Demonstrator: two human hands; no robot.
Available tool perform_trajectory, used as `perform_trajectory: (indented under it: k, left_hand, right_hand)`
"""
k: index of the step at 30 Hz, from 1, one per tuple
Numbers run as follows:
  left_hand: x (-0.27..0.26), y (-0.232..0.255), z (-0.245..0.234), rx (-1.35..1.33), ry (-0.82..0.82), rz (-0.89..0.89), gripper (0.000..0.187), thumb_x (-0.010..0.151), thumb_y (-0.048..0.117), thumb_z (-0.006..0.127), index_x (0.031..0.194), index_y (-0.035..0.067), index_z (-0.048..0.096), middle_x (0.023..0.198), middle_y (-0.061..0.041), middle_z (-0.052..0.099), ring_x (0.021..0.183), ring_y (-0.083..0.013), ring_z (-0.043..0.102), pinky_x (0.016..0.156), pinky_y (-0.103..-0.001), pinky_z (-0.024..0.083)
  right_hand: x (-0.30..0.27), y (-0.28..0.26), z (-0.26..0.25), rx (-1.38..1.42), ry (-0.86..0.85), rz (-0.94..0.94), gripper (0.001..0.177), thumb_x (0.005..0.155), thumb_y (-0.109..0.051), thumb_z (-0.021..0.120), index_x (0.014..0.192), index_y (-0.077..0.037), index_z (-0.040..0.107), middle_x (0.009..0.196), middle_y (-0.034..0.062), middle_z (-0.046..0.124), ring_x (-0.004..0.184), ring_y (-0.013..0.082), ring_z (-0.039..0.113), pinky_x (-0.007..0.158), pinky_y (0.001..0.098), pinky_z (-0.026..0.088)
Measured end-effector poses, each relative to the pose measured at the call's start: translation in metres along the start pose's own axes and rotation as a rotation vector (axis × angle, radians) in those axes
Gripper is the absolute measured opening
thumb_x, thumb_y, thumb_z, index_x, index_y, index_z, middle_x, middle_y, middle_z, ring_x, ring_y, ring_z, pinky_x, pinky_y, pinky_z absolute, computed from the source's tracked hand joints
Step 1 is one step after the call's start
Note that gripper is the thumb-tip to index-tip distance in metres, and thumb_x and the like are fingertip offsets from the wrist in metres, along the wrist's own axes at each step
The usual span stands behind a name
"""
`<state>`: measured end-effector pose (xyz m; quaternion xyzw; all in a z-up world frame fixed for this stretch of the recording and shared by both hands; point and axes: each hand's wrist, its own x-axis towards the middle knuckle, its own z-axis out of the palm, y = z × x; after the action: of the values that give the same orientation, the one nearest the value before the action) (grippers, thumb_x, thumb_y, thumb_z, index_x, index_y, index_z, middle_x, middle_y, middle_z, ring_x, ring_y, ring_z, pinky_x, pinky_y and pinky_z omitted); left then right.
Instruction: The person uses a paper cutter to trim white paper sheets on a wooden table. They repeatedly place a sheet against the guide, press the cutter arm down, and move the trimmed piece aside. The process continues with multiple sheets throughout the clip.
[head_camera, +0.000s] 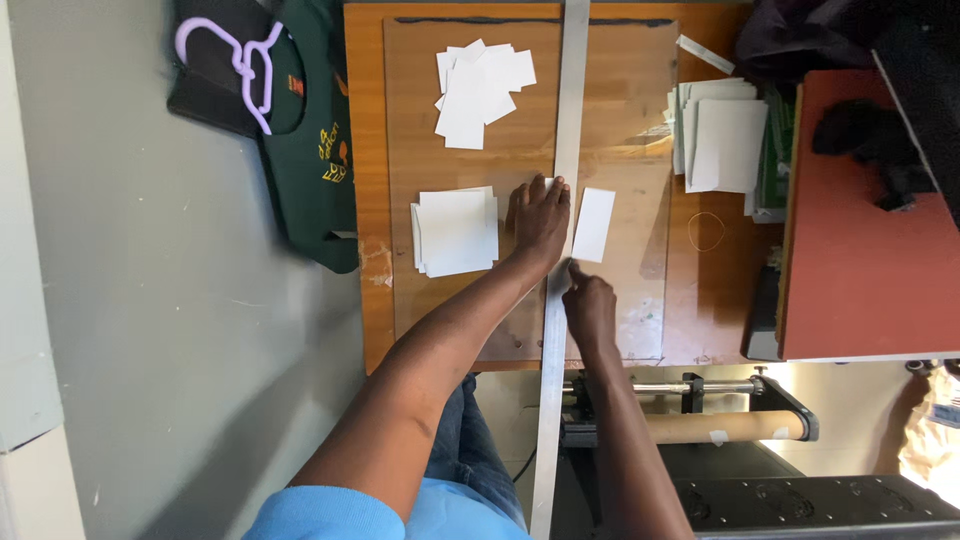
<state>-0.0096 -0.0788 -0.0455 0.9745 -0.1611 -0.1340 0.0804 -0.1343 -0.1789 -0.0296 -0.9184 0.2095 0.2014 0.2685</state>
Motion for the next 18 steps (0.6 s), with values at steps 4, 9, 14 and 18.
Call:
perform_trajectory:
  k: [4,9,14,18]
  left_hand:
    - [0.005,-0.001,0.013,-0.023,-0.012,-0.001,0.048,0.095,0.010,0.060,0.142,0.015,0.057,0.151,-0.003,0.054,0.145,-0.0309,0.036,0.110,-0.051,0.029]
    - [-0.024,-0.006,-0.042,-0.051,-0.052,0.025,0.055,0.093,0.009,0.060,0.147,0.013,0.049,0.158,-0.003,0.044,0.146,-0.0313,0.032,0.114,-0.050,0.026]
    - [-0.019,-0.021,-0.018,-0.088,-0.108,0.090,0.110,0.065,0.039,0.094,0.155,0.016,0.036,0.163,-0.004,0.034,0.148,-0.0293,0.028,0.115,-0.052,0.025]
    - [-0.017,-0.033,-0.005,-0.105,-0.104,0.117,0.111,0.067,0.046,0.092,0.157,0.019,0.032,0.164,-0.003,0.031,0.150,-0.0247,0.029,0.116,-0.052,0.026]
  right_hand:
    - [-0.026,-0.013,-0.015,-0.020,0.031,-0.051,0.047,0.084,-0.008,0.059,0.129,-0.011,0.069,0.095,0.0321,0.070,0.094,0.0543,0.067,0.085,0.0626,0.054]
    - [-0.045,-0.036,-0.043,0.211,0.144,0.080,0.027,0.090,-0.020,0.063,0.112,-0.008,0.074,0.088,0.0232,0.072,0.091,0.0466,0.070,0.079,0.0590,0.055]
    - [-0.011,0.011,-0.047,0.158,0.462,-0.042,0.049,0.091,-0.016,0.063,0.139,-0.008,0.061,0.086,0.0191,0.075,0.081,0.0385,0.073,0.074,0.0516,0.056]
    - [0.027,0.044,-0.044,-0.057,0.563,-0.154,0.057,0.085,-0.023,0.075,0.134,0.003,0.064,0.079,0.0231,0.072,0.077,0.0438,0.071,0.070,0.0547,0.055]
